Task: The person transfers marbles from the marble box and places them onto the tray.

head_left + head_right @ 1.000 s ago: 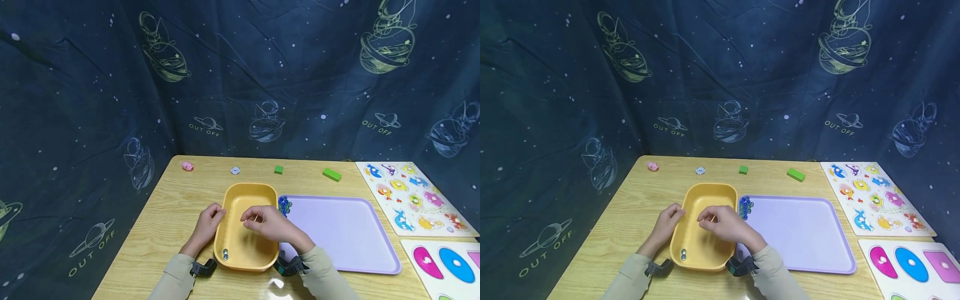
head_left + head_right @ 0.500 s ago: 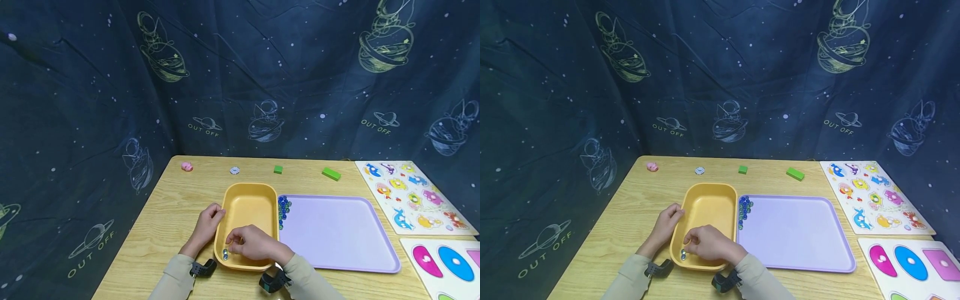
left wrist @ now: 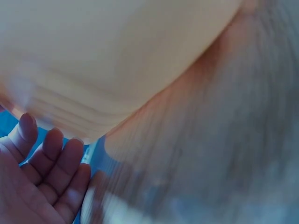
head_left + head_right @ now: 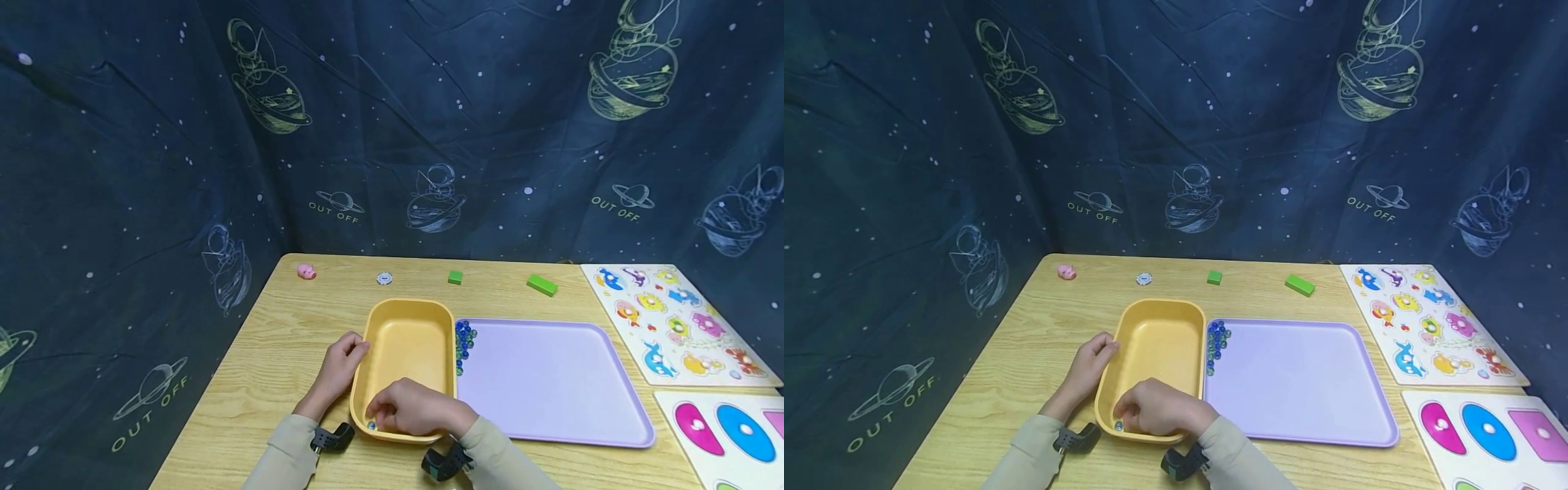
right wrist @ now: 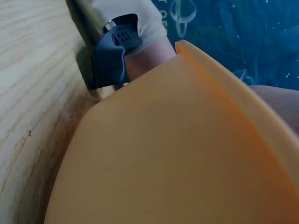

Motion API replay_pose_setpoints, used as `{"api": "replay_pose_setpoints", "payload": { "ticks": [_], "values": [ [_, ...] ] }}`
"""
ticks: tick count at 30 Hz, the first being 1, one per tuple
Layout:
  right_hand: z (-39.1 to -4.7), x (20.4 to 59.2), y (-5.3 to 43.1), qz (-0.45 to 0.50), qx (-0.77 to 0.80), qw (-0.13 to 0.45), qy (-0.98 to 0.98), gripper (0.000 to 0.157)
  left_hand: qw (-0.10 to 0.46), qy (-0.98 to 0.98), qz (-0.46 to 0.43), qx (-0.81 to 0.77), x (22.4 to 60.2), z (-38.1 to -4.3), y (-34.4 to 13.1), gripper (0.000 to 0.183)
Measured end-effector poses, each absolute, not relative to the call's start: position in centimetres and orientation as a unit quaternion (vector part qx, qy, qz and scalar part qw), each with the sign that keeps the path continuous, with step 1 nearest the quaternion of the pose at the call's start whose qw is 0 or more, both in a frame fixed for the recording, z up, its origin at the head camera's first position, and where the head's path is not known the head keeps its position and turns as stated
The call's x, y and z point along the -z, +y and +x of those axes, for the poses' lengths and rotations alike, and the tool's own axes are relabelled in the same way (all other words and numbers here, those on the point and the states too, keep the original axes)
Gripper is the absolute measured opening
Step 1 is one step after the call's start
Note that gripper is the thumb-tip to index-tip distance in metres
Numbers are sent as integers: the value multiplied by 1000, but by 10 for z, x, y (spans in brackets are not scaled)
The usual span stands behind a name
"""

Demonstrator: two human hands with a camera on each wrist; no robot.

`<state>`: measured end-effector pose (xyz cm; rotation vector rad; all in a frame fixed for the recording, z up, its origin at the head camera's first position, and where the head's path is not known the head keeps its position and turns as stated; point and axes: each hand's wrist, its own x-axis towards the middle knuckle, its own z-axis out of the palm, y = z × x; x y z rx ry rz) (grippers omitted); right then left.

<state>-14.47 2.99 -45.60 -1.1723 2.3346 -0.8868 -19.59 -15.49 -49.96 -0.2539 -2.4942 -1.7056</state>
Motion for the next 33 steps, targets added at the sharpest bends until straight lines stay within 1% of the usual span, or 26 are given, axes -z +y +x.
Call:
{"api": "replay_pose_setpoints", "payload": {
  "ticks": [7,13,16,18,21,25,26,29,33],
  "values": [
    [-144,455,29,-420,324,214,820,16,57,-819,-87,564,500,-196,-155,19],
    [-144,455,29,-417,338,236,810,29,47,-820,-81,564,499,-196,-155,19],
    [-144,457,29,-421,335,236,809,31,43,-821,-78,564,499,-196,-155,19],
    [-144,457,28,-424,330,230,811,31,44,-821,-78,564,499,-196,-155,19],
    [-144,457,29,-427,322,215,817,25,47,-821,-77,563,501,-197,-155,19],
    [-147,454,33,-424,314,171,832,13,52,-822,-80,562,502,-197,-156,19],
    [-148,452,34,-419,315,158,837,12,49,-823,-80,560,497,-194,-155,19],
    [-154,444,41,-392,339,136,844,13,49,-823,-82,560,496,-194,-155,20],
    [-162,433,56,-343,404,134,837,14,52,-823,-82,560,501,-197,-156,19]
  ]
}}
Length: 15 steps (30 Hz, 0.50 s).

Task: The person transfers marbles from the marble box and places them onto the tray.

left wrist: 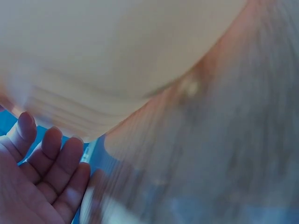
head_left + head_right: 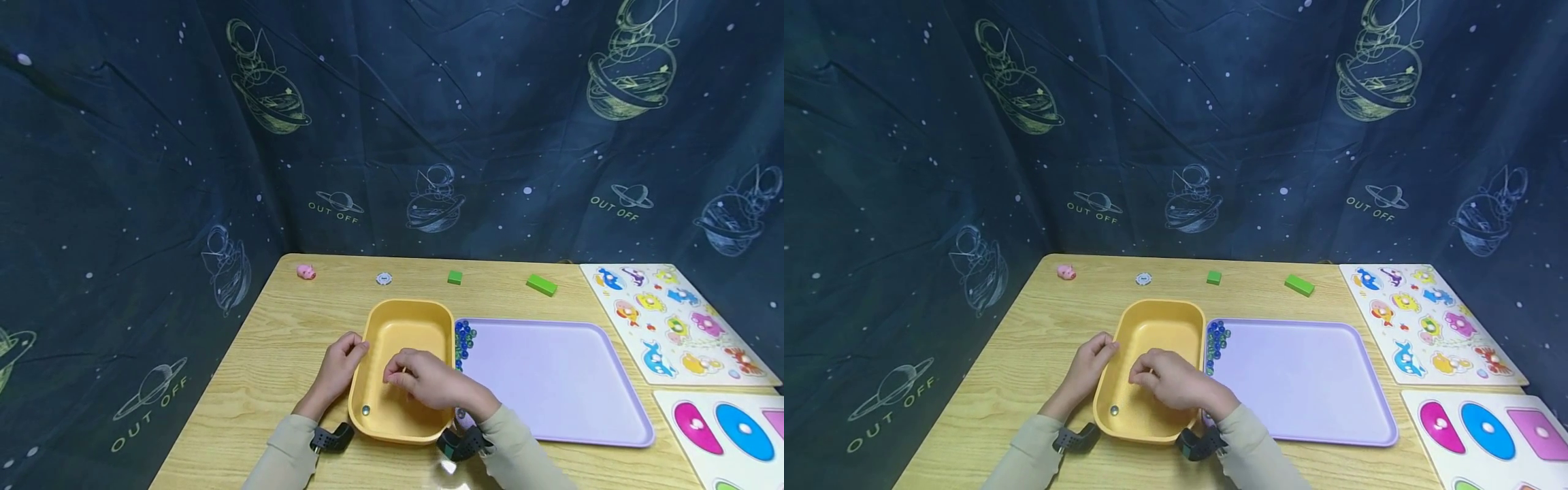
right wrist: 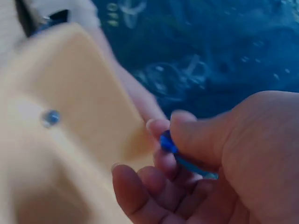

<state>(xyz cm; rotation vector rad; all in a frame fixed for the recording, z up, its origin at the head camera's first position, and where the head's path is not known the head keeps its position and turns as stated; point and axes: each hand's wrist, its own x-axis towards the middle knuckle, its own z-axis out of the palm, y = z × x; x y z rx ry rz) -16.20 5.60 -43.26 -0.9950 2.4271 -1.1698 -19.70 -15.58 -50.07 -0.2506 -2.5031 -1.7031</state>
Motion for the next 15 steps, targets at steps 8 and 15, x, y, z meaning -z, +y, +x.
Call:
{"api": "replay_pose_setpoints", "payload": {
  "ticks": [8,15],
  "values": [
    [-177,416,95,-292,480,111,820,12,50,-822,-85,560,501,-196,-156,19],
    [-191,412,136,-248,482,70,838,14,52,-820,-85,563,501,-197,-156,19]
  ]
}}
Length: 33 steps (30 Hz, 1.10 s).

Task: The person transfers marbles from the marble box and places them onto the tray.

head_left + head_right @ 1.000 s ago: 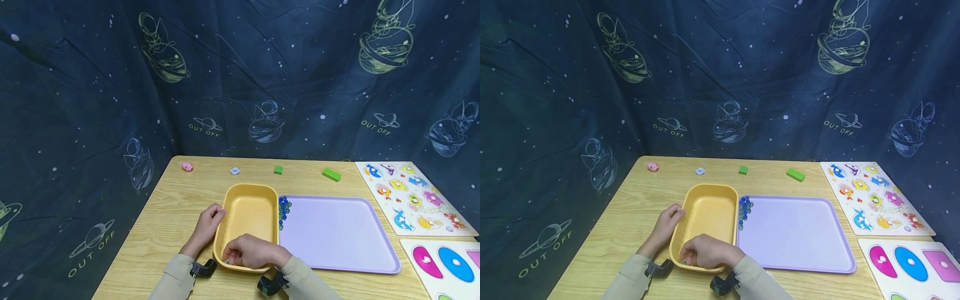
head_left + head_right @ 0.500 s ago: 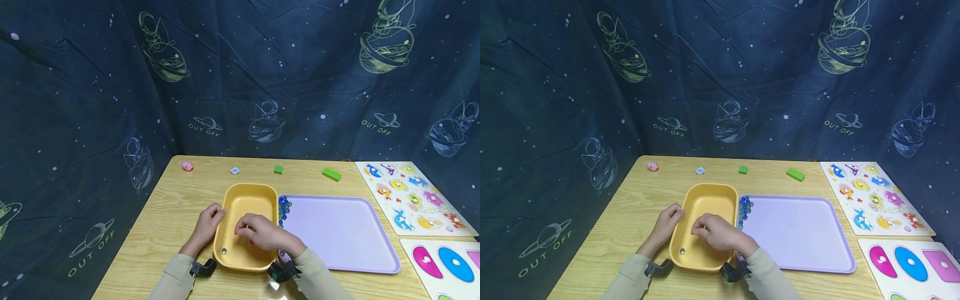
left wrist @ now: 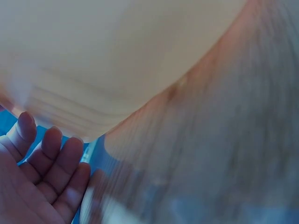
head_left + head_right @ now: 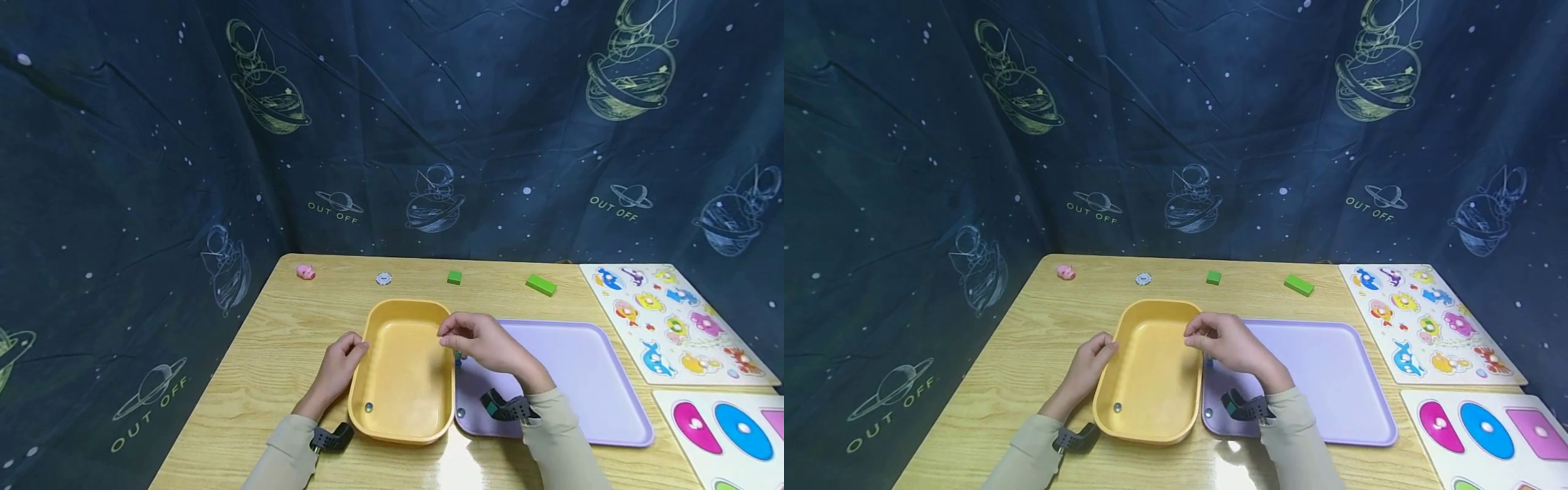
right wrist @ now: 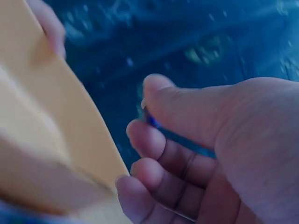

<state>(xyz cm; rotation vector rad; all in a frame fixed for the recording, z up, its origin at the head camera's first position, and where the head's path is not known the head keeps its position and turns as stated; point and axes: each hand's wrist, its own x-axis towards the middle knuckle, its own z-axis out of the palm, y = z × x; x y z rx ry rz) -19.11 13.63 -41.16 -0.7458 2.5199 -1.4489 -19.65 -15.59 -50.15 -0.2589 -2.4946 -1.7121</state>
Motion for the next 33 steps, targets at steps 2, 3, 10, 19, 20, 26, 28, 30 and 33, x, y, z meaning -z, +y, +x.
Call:
{"api": "replay_pose_setpoints", "payload": {
  "ticks": [2,3,10,19,20,26,28,30,33],
  "values": [
    [-196,413,149,-223,474,54,850,13,51,-819,-84,565,502,-197,-156,19],
    [-198,415,155,-210,468,45,857,12,49,-819,-83,566,502,-197,-156,19],
    [-213,437,191,-128,442,36,887,18,34,-818,-81,569,489,-191,-155,19],
    [-222,471,207,-86,460,100,878,15,33,-823,-85,560,470,-180,-149,19],
    [-222,472,208,-84,462,103,877,15,32,-822,-86,562,469,-180,-149,18],
    [-220,474,209,-98,444,119,883,12,32,-821,-91,563,470,-181,-149,19],
    [-220,474,208,-109,434,131,885,12,32,-821,-91,562,470,-181,-149,19],
    [-220,475,205,-125,426,143,884,13,31,-822,-90,562,469,-181,-149,19],
    [-220,476,199,-145,426,153,880,14,30,-823,-89,560,469,-181,-149,19]
  ]
}}
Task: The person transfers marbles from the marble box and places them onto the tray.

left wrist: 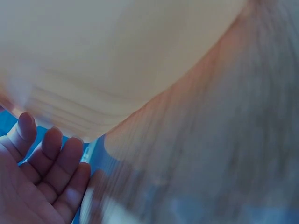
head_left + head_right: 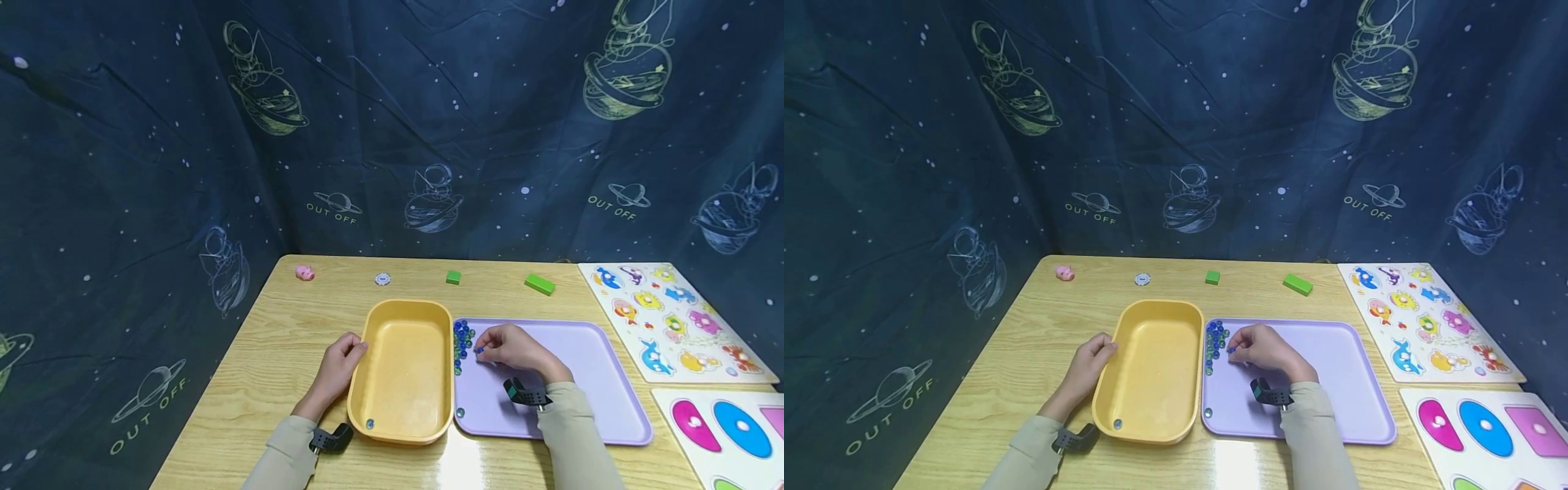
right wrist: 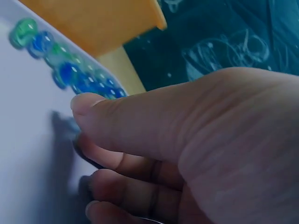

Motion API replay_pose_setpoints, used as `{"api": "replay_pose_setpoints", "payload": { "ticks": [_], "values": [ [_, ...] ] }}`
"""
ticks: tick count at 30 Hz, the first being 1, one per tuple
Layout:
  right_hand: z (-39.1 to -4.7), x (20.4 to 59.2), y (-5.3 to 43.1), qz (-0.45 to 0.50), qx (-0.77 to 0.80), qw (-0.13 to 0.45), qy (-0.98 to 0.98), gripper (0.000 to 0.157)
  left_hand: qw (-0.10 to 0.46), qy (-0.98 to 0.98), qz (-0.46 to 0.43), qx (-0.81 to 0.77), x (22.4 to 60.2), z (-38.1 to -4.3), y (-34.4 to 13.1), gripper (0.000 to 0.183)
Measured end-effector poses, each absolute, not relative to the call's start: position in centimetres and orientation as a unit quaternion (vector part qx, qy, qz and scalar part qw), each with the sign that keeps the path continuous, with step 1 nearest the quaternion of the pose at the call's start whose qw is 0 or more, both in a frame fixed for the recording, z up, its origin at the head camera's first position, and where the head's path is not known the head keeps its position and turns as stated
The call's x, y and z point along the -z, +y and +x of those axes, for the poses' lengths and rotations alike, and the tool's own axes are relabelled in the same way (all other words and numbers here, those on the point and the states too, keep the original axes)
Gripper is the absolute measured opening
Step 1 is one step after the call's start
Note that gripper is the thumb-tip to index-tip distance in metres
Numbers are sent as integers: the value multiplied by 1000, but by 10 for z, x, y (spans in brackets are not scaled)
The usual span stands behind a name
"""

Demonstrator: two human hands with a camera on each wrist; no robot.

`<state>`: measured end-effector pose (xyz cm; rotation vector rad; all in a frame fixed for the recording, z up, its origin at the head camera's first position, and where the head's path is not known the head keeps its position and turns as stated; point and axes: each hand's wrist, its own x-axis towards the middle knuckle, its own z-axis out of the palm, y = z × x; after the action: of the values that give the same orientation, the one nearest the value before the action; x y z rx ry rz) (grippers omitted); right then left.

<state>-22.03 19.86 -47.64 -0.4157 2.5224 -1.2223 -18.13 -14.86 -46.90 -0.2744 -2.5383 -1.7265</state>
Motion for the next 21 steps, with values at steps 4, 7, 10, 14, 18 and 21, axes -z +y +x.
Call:
{"api": "replay_pose_setpoints", "payload": {
  "ticks": [4,7,10,14,18,21],
  "values": [
    [-220,476,191,-157,432,150,875,14,31,-824,-87,559,468,-181,-149,19],
    [-219,476,188,-155,432,140,877,15,29,-822,-87,562,468,-180,-149,19],
    [-219,476,188,-152,433,131,879,16,23,-819,-85,566,468,-181,-149,19],
    [-219,477,187,-139,433,122,882,16,37,-818,-83,567,487,-190,-153,21],
    [-220,478,185,-121,431,115,887,16,48,-818,-79,568,502,-197,-156,21],
    [-220,479,185,-112,435,114,886,15,39,-817,-76,571,500,-196,-155,20]
  ]
}}
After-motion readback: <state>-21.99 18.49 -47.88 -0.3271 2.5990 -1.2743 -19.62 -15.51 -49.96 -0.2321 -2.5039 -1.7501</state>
